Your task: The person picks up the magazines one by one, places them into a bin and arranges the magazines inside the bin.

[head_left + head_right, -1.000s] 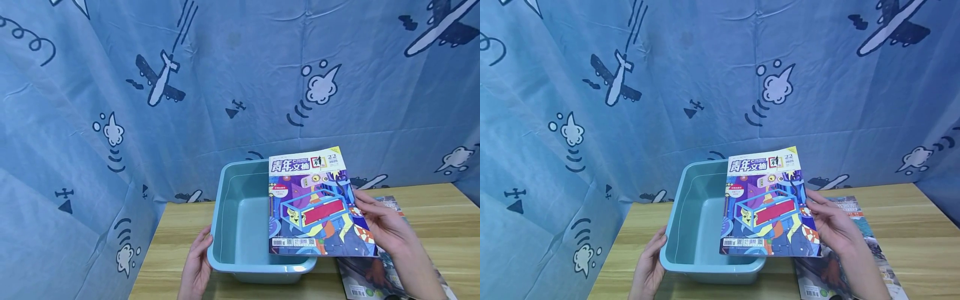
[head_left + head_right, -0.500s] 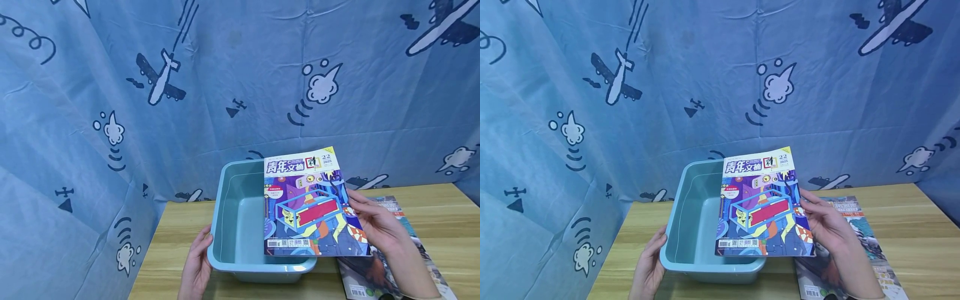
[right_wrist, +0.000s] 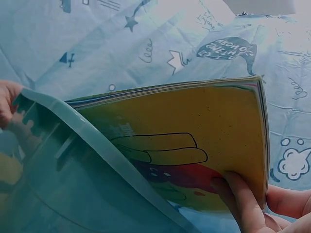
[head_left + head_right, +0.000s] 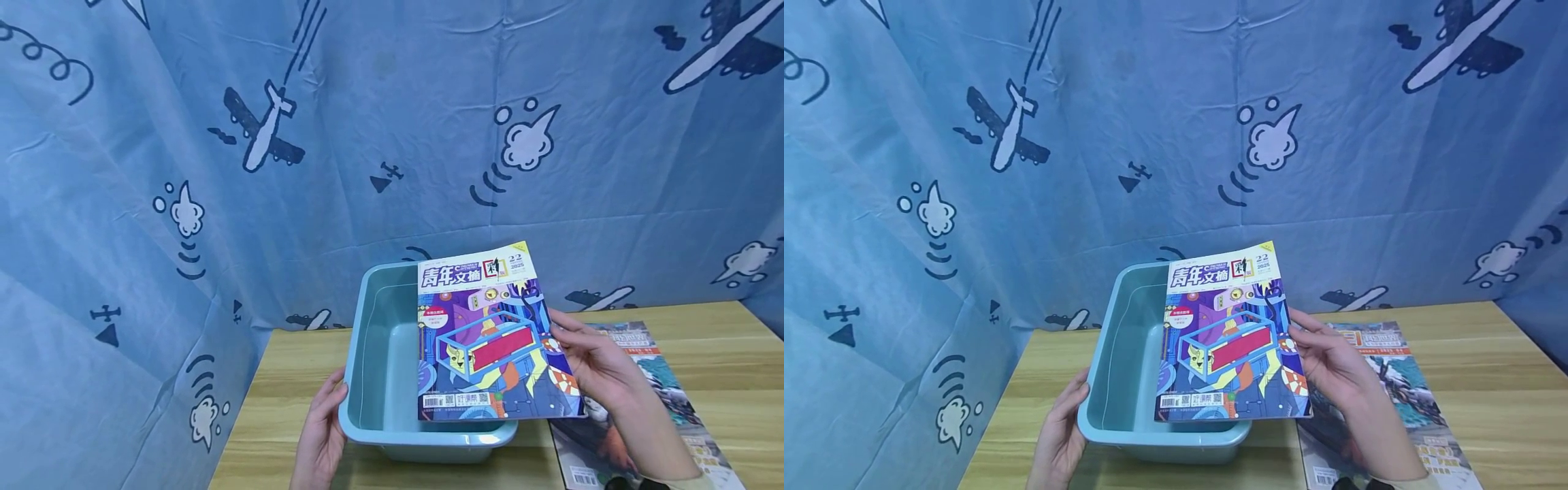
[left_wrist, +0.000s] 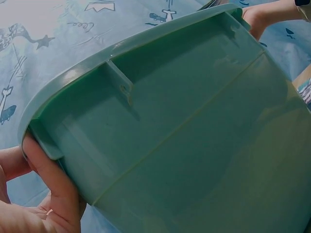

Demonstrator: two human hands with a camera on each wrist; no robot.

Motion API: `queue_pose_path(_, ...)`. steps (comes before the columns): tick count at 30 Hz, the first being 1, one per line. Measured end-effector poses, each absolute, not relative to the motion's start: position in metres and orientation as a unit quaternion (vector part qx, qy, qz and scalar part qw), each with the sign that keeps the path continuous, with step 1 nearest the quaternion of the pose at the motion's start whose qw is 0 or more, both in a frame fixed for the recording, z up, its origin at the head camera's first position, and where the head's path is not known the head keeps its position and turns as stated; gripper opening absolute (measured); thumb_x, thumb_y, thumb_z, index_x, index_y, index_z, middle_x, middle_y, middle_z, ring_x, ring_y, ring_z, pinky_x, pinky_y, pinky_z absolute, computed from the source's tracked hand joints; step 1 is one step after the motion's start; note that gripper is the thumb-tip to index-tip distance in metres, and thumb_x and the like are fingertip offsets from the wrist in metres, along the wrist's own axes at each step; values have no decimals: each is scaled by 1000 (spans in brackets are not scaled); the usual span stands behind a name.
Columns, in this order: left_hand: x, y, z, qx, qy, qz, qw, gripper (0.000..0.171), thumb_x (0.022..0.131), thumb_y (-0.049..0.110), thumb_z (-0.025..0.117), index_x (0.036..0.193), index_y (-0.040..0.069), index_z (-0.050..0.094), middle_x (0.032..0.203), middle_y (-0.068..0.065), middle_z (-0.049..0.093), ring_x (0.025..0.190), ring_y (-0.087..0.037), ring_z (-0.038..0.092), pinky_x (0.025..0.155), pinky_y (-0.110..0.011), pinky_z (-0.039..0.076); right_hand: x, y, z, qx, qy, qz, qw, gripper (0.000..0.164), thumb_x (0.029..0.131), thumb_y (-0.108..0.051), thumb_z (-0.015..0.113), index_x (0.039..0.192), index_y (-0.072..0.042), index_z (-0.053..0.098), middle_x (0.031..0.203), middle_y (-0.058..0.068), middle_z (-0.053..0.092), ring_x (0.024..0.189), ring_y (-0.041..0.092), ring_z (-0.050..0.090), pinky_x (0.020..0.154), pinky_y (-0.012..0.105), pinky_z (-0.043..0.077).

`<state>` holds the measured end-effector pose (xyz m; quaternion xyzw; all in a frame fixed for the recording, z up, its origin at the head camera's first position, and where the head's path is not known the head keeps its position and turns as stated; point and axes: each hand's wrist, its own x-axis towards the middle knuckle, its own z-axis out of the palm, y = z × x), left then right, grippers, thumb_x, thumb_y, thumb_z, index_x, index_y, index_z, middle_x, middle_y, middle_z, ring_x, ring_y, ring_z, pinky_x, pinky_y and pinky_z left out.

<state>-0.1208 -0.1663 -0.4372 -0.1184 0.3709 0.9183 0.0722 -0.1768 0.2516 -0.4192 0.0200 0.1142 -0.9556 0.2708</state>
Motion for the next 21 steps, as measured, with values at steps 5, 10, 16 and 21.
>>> queue_pose_path(5, -121, -167, -438, -113, 371, 919, 74, 32, 106, 3, 55, 138, 3, 52, 137, -14, 57, 128, -25, 61, 116, -43, 41, -177, 248, -419, 0, 126, -952, 280, 41, 112, -2, 34, 125, 0, 73, 128, 22, 66, 120, 38, 65, 116, 45, 46)
queue_pose_path(10, -121, -167, -440, -99, 379, 917, 74, 27, 107, 3, 52, 134, 2, 53, 135, -14, 56, 126, -23, 61, 117, -43, 39, -178, 245, -419, 2, 129, -952, 279, 40, 111, 1, 35, 123, 1, 73, 127, 23, 67, 119, 38, 66, 115, 45, 48)
queue_pose_path(16, -121, -167, -440, -90, 382, 917, 72, 24, 107, 2, 50, 130, 3, 56, 133, -14, 57, 125, -22, 62, 117, -43, 39, -178, 242, -419, 8, 114, -953, 279, 39, 111, 1, 35, 123, 2, 72, 127, 25, 66, 119, 41, 65, 117, 45, 43)
queue_pose_path(21, -121, -167, -440, -92, 381, 917, 72, 24, 107, 3, 51, 130, 3, 57, 134, -13, 58, 124, -22, 63, 116, -42, 40, -178, 240, -418, 3, 109, -953, 282, 39, 110, 2, 35, 123, 2, 72, 127, 26, 66, 119, 41, 65, 117, 46, 43)
